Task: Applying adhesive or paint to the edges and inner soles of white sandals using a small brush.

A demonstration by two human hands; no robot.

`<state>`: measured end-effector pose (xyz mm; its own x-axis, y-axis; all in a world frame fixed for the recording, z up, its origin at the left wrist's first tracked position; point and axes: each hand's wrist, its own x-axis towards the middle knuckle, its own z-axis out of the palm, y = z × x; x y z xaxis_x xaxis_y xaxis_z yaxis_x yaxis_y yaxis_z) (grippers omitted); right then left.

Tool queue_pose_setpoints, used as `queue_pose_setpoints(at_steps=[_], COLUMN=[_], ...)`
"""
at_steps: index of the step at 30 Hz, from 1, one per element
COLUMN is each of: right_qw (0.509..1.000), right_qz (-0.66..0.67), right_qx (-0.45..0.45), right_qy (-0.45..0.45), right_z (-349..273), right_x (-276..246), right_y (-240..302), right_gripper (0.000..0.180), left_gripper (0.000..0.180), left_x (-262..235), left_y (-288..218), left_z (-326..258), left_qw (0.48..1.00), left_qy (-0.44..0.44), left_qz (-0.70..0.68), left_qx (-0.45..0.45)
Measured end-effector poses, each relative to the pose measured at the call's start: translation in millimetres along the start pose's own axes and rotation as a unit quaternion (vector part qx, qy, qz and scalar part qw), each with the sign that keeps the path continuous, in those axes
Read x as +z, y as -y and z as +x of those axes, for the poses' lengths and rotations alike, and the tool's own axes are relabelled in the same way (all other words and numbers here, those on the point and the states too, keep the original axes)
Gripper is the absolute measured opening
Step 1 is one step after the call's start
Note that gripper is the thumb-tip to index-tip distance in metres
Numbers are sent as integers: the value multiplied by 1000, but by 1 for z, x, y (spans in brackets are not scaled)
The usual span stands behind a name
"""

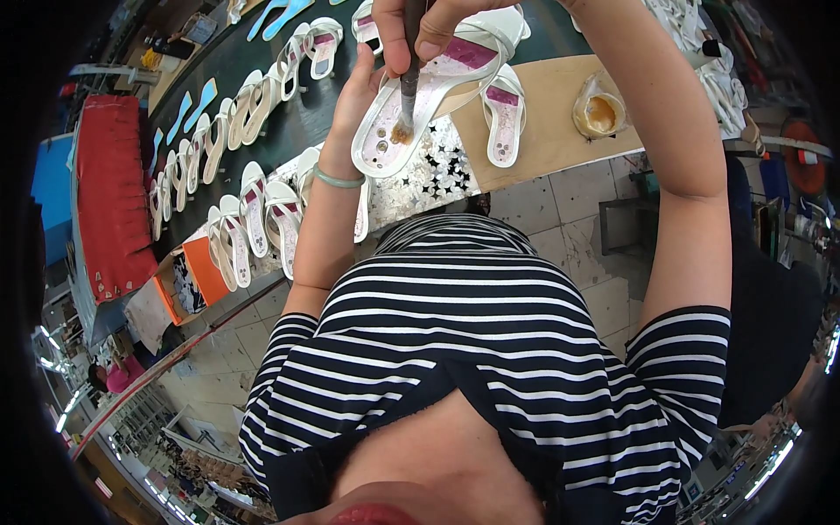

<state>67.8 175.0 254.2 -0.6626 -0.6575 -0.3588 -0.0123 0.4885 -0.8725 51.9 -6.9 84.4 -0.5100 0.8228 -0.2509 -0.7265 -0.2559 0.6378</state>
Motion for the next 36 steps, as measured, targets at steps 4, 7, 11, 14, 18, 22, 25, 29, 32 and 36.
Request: queue_pose_setpoints(at_steps=[4,7,11,14,18,22,25,29,32,36], right_qw=[999,999,950,965,943,937,912,904,959,927], right_qz=[42,39,-78,-49,-82,-72,-99,-119,-32,-162], right_qx=[-7,-26,-302,-259,-322,-340,-396,-403,-193,-30], right_qy=[-3,-13,29,-2,-7,-34,-35,-76,-206,-337], right_z=[-5,-9,-8,-17,-17,-27,-23,-29,-67,-56], right_x=[-4,-5,-16,-15,-20,-17,-21,-20,3,26], right_y=[-5,-8,-31,-32,-48,-53,-66,-77,-87,-70], right_gripper=[18,18,19,18,17,17,17,16,19,8], left_gripper=[79,79,84,88,86,86,86,85,85,85], left_x=[4,0,-2,-2,-12,-3,-5,-8,0,-3], left_y=[-2,-3,-2,-4,-3,-5,-5,-6,-6,-3], left_z=[-3,-3,-3,-7,-7,-8,-7,-5,4,0], left_qw=[998,995,998,998,996,997,998,998,997,999], left_qy=[39,78,60,31,77,47,36,23,41,5], left_qz=[-49,-62,-7,25,-16,-17,-11,-4,-10,-14], left_qx=[-7,-16,-30,-44,-51,-57,-53,-55,-69,-42])
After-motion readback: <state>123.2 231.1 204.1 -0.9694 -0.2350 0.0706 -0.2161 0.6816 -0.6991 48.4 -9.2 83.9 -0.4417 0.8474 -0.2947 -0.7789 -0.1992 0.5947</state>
